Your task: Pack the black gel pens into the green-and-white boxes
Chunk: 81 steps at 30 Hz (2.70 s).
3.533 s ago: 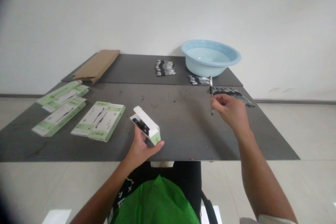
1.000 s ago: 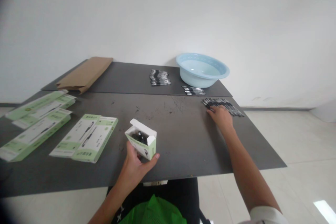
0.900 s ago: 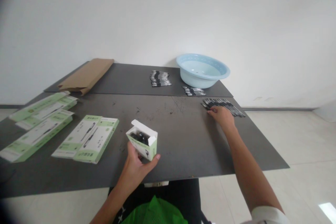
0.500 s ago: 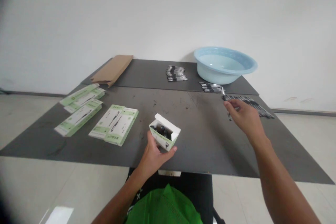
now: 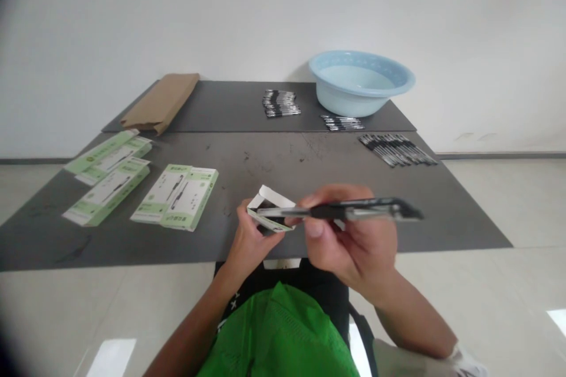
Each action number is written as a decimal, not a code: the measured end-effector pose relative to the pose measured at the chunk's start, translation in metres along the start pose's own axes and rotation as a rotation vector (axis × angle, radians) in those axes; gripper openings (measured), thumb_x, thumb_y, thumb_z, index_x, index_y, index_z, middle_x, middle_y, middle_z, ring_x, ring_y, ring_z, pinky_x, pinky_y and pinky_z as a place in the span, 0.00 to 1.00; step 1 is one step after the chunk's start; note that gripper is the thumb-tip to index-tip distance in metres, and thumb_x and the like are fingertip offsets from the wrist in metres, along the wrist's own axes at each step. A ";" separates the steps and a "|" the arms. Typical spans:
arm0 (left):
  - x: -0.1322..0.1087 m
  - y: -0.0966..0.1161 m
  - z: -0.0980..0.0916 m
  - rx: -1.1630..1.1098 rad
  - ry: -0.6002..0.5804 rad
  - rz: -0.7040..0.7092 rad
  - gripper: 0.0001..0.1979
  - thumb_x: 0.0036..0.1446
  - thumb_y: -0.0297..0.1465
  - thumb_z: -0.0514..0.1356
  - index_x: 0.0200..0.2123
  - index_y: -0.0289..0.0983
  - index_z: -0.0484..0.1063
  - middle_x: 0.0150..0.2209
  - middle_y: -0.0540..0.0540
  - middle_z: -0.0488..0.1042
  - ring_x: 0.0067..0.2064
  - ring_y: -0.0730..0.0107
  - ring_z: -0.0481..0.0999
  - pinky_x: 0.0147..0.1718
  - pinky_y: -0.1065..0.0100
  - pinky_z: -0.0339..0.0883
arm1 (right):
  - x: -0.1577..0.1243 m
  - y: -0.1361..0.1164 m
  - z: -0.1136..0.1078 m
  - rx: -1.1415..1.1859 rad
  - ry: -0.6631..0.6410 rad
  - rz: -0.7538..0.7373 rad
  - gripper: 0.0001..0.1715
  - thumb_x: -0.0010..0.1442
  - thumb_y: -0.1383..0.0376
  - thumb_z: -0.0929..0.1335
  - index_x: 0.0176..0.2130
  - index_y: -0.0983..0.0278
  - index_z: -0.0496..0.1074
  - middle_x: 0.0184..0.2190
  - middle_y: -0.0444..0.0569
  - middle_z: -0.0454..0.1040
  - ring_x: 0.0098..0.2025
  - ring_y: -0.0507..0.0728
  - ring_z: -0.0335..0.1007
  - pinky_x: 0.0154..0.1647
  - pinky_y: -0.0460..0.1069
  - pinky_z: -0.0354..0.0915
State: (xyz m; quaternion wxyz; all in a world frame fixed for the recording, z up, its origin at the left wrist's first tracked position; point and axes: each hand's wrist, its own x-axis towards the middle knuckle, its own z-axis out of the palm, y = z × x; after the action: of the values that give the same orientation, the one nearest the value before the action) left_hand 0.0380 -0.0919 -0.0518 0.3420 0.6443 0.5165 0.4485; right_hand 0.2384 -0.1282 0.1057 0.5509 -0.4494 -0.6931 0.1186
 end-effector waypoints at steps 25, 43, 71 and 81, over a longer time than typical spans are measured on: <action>0.000 0.004 0.001 0.024 0.025 -0.026 0.40 0.52 0.35 0.77 0.62 0.39 0.60 0.57 0.36 0.76 0.59 0.48 0.82 0.56 0.51 0.79 | 0.025 0.016 0.012 -0.206 -0.215 -0.136 0.18 0.69 0.62 0.80 0.57 0.57 0.83 0.41 0.45 0.86 0.26 0.48 0.69 0.27 0.47 0.68; -0.001 0.006 0.003 0.024 0.029 -0.028 0.40 0.53 0.34 0.76 0.62 0.39 0.57 0.57 0.34 0.76 0.59 0.46 0.83 0.56 0.48 0.80 | 0.022 0.014 0.011 -0.446 -0.225 -0.340 0.15 0.74 0.66 0.75 0.58 0.56 0.83 0.53 0.50 0.85 0.38 0.54 0.81 0.37 0.51 0.76; 0.003 0.010 -0.003 -0.015 0.012 -0.112 0.38 0.52 0.37 0.76 0.60 0.39 0.60 0.54 0.36 0.80 0.55 0.48 0.86 0.52 0.51 0.82 | 0.011 0.091 -0.041 -0.328 0.429 -0.310 0.18 0.78 0.54 0.68 0.54 0.49 0.88 0.36 0.50 0.78 0.37 0.61 0.75 0.37 0.56 0.69; 0.008 0.013 -0.006 -0.105 -0.003 -0.206 0.35 0.53 0.43 0.74 0.55 0.42 0.58 0.50 0.37 0.83 0.49 0.49 0.88 0.48 0.50 0.83 | 0.017 0.262 -0.136 -0.900 -0.111 0.193 0.19 0.73 0.52 0.72 0.53 0.63 0.83 0.52 0.57 0.83 0.57 0.66 0.79 0.64 0.67 0.72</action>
State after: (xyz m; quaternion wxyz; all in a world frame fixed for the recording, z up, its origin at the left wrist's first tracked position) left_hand 0.0375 -0.0872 -0.0362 0.4203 0.5697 0.5551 0.4366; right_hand 0.4864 -0.0117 -0.0066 0.2496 -0.6994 -0.6590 -0.1194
